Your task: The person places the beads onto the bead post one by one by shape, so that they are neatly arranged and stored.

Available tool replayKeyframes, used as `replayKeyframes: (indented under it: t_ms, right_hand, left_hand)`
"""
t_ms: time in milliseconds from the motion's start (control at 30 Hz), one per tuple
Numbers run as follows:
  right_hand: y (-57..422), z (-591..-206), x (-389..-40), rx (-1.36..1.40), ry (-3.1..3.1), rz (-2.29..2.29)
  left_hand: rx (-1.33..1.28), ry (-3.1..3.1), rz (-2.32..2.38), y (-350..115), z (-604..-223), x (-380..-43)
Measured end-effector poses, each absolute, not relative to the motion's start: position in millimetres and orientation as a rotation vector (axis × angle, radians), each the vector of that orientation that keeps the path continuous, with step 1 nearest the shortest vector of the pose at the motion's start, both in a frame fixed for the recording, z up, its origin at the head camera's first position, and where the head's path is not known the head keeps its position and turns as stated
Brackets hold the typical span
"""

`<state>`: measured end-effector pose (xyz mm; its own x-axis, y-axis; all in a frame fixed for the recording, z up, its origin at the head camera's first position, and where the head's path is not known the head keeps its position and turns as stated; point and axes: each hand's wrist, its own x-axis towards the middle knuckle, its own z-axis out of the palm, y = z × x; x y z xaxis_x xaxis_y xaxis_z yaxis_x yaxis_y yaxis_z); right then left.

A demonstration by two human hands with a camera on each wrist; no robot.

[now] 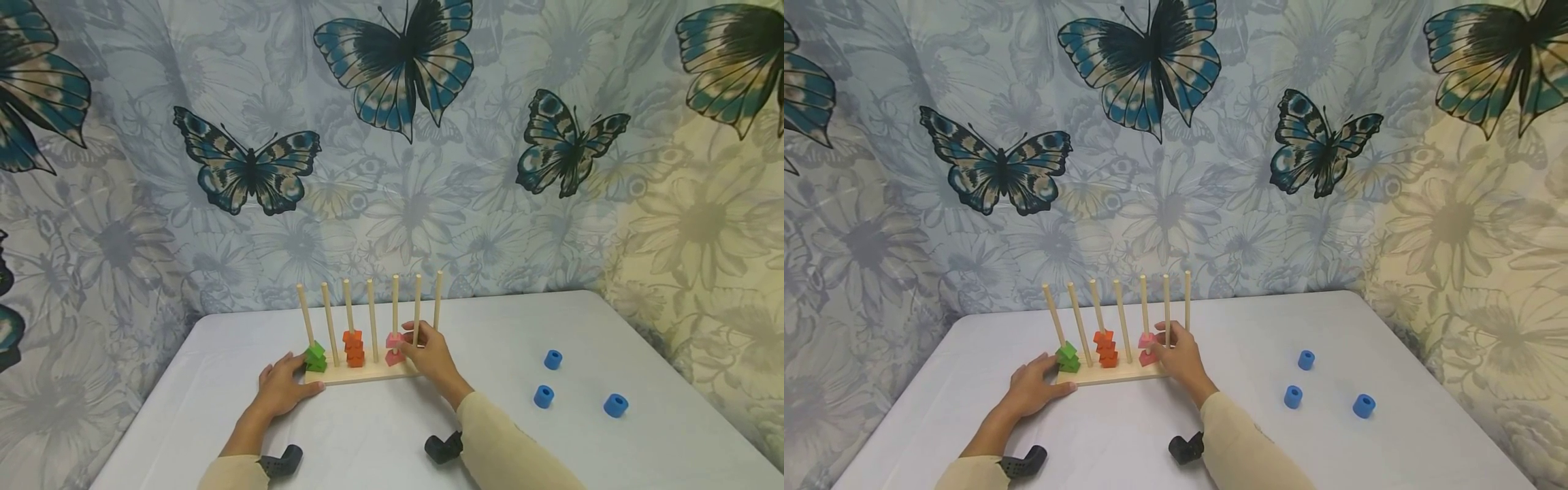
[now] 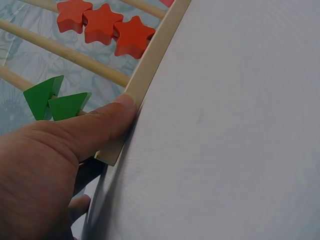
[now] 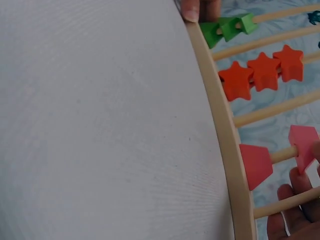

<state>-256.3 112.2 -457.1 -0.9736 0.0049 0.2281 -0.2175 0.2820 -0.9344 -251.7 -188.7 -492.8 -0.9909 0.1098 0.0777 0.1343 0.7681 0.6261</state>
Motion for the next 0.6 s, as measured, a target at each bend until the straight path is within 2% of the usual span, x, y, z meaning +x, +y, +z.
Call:
replayKeyframes:
  t_ms: [600]
  right_hand:
    - [125,-458,-238,0.2,-2.429,1.648]
  left_hand:
    - [-0.189,-2.912,-1.052,-187,-488,-245]
